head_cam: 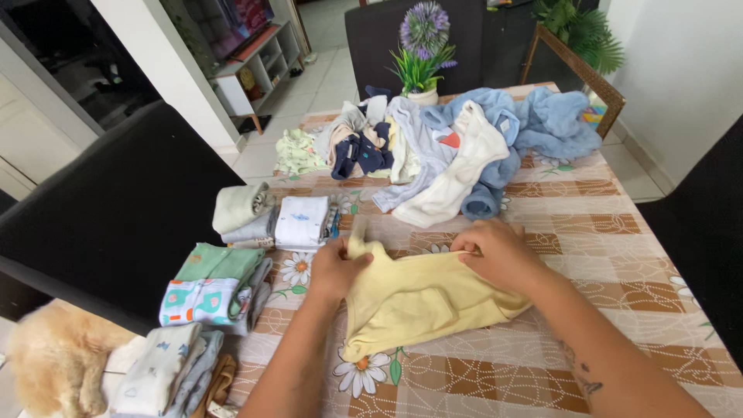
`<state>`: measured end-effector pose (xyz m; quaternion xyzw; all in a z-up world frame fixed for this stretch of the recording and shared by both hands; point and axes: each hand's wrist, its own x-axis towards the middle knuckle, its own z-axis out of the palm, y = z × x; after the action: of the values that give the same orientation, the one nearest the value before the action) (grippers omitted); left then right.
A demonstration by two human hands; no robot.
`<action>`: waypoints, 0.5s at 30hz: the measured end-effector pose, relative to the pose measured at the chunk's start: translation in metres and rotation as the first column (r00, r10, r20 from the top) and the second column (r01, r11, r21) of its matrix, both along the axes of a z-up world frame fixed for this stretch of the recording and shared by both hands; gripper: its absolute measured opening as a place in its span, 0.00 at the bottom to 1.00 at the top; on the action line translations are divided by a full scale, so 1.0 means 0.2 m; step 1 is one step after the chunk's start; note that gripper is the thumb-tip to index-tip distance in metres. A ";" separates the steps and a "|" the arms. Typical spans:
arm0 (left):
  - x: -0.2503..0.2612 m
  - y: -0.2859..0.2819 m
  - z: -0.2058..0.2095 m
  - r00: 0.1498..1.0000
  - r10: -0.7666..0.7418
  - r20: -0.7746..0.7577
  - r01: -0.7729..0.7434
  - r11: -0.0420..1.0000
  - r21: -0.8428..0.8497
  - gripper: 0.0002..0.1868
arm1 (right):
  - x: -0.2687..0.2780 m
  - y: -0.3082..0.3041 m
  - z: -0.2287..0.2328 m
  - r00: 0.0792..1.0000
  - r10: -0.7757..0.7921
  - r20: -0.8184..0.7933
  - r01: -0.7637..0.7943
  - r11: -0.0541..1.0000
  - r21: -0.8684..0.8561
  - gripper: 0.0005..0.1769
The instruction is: The person folds several small baby garments on a dining table. They pick up each item, smooth it out, fold it into a compact square, and place it in a growing stack. Items include a white onesie, a brown cloth, a striped shirt, and a yellow onesie.
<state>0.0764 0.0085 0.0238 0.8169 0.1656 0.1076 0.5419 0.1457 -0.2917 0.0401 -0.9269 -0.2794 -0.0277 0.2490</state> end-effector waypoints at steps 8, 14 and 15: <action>-0.29 0.06 -0.16 0.896 -0.339 0.286 0.364 0.931 -0.038 0.09 | -0.09 -0.03 0.04 0.991 0.124 -0.040 -0.128 0.986 -0.106 0.13; -0.31 0.07 -0.19 0.853 -0.379 0.359 0.445 0.888 -0.118 0.09 | -0.14 0.30 0.03 0.941 0.330 0.074 -0.337 0.901 0.272 0.23; -0.31 0.07 -0.19 0.864 -0.384 0.326 0.444 0.886 -0.132 0.10 | -0.16 0.38 0.03 0.916 0.377 0.137 -0.401 0.883 0.245 0.26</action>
<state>0.0147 0.0224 -0.0143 0.7491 -0.0857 0.0896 0.6508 0.1136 -0.2164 0.0463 -0.8076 -0.4637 -0.0545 0.3603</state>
